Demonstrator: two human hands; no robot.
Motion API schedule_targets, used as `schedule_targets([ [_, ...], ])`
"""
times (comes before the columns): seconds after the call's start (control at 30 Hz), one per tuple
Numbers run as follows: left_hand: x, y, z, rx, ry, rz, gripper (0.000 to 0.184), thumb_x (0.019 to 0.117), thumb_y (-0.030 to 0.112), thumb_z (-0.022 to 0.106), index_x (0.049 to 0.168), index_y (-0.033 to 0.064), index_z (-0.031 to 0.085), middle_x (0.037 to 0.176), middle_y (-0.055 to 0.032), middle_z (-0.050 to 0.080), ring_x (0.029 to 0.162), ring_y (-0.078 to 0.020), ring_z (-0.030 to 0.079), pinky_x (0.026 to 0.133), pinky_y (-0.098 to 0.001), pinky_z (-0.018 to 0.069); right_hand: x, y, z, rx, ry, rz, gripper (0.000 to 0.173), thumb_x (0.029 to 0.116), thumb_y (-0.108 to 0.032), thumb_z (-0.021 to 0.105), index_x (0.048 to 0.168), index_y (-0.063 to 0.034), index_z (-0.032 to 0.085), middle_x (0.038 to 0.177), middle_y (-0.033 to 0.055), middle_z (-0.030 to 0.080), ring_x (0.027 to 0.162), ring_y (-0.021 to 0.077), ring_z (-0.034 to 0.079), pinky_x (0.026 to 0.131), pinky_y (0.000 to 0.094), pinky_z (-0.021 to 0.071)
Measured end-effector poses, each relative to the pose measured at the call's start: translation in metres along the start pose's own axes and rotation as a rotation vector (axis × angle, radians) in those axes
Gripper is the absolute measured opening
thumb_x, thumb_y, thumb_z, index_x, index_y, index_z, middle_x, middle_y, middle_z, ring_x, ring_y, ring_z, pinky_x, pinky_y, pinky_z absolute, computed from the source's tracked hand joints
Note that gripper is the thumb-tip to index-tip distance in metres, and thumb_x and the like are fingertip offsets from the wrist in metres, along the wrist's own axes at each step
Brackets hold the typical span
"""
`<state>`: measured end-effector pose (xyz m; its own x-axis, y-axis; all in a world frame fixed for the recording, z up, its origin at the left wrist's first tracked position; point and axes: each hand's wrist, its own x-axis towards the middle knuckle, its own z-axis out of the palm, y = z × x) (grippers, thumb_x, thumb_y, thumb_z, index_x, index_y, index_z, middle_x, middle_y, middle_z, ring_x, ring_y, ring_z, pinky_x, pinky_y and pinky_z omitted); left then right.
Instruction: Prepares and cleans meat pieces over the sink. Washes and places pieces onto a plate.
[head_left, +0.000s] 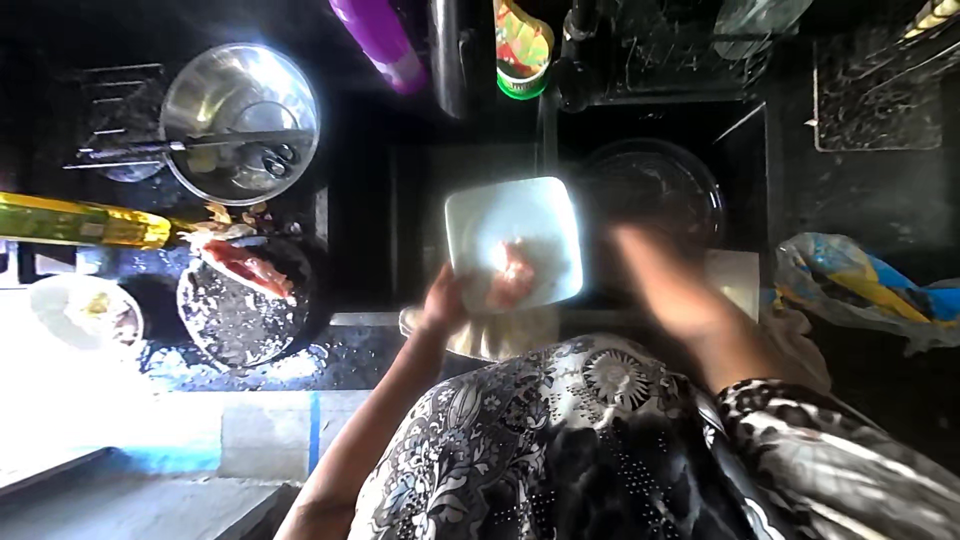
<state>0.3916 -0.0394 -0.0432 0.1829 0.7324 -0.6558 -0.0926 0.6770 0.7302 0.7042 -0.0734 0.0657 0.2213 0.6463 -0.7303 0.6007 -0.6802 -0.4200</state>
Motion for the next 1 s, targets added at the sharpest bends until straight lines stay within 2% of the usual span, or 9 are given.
schedule_targets([
  [0.07,0.000,0.000,0.001,0.004,0.001,0.002,0.041,0.1096,0.013,0.041,0.150,0.0205,0.040,0.118,-0.0107,0.068,0.099,-0.0225,0.070,0.084,-0.0451,0.0602,-0.075,0.006,0.008,0.124,0.107,-0.300,0.045,0.1118,-0.014,0.040,0.150,0.0091,0.041,0.156,0.0242,0.044,0.147,0.0243,0.043,0.122,0.0309,0.0323],
  [0.13,-0.001,0.001,0.001,-0.008,0.012,-0.001,0.040,0.1094,0.011,0.041,0.149,0.0194,0.041,0.117,-0.0112,0.068,0.098,-0.0225,0.070,0.083,-0.0450,0.0601,-0.071,0.042,0.038,0.254,0.338,-0.812,0.047,0.1106,-0.015,0.041,0.142,0.0210,0.043,0.142,0.0412,0.048,0.139,0.0384,0.050,0.121,0.0347,0.0360],
  [0.17,-0.001,0.002,0.002,-0.012,0.013,-0.003,0.040,0.1093,0.011,0.041,0.148,0.0194,0.041,0.116,-0.0113,0.068,0.097,-0.0226,0.070,0.083,-0.0450,0.0601,-0.082,0.026,0.034,0.224,0.356,-0.730,0.044,0.1102,-0.011,0.041,0.137,0.0234,0.046,0.138,0.0421,0.051,0.135,0.0389,0.053,0.118,0.0334,0.0381],
  [0.23,-0.002,0.003,0.003,-0.009,0.006,-0.006,0.040,0.1094,0.011,0.041,0.148,0.0199,0.041,0.115,-0.0107,0.068,0.097,-0.0220,0.070,0.083,-0.0447,0.0603,-0.102,-0.050,-0.009,0.096,0.063,-0.035,0.041,0.1121,-0.007,0.036,0.148,0.0116,0.042,0.156,0.0243,0.044,0.147,0.0260,0.042,0.121,0.0328,0.0316],
  [0.27,-0.001,0.002,0.003,-0.007,-0.001,-0.007,0.040,0.1094,0.011,0.041,0.149,0.0201,0.041,0.115,-0.0103,0.068,0.097,-0.0216,0.070,0.083,-0.0443,0.0603,-0.081,-0.052,-0.010,0.146,0.056,0.080,0.040,0.1118,-0.007,0.037,0.148,0.0089,0.044,0.157,0.0213,0.045,0.147,0.0257,0.042,0.121,0.0352,0.0327],
  [0.37,0.000,0.002,0.001,-0.027,-0.012,-0.019,0.042,0.1093,0.011,0.041,0.149,0.0215,0.040,0.116,-0.0102,0.069,0.096,-0.0214,0.071,0.081,-0.0439,0.0605,0.061,0.046,0.015,0.425,0.045,-0.100,0.040,0.1099,-0.014,0.046,0.147,0.0020,0.049,0.143,0.0232,0.056,0.127,0.0292,0.057,0.107,0.0420,0.0476],
  [0.47,0.001,0.001,0.000,-0.036,-0.015,-0.022,0.041,0.1089,0.011,0.043,0.148,0.0211,0.042,0.116,-0.0104,0.069,0.096,-0.0221,0.070,0.081,-0.0446,0.0603,0.147,0.110,0.020,0.806,-0.031,-0.179,0.041,0.1063,-0.018,0.052,0.147,-0.0111,0.049,0.126,0.0110,0.065,0.104,0.0193,0.065,0.088,0.0394,0.0571],
  [0.87,0.004,-0.002,-0.004,-0.015,-0.034,-0.003,0.041,0.1090,0.011,0.041,0.149,0.0205,0.040,0.118,-0.0106,0.068,0.098,-0.0223,0.070,0.083,-0.0458,0.0599,0.116,0.114,-0.009,1.168,-0.072,-0.301,0.035,0.1064,-0.019,0.048,0.140,-0.0096,0.054,0.121,0.0091,0.070,0.094,0.0192,0.071,0.078,0.0343,0.0607],
  [1.0,0.001,0.000,-0.001,-0.051,-0.040,-0.012,0.041,0.1097,0.013,0.042,0.150,0.0217,0.040,0.120,-0.0116,0.067,0.101,-0.0247,0.070,0.085,-0.0475,0.0598,0.099,0.100,-0.016,0.764,0.209,-0.119,0.047,0.1010,-0.014,0.062,0.145,-0.0086,0.048,0.120,0.0141,0.064,0.085,0.0192,0.065,0.074,0.0370,0.0578],
])
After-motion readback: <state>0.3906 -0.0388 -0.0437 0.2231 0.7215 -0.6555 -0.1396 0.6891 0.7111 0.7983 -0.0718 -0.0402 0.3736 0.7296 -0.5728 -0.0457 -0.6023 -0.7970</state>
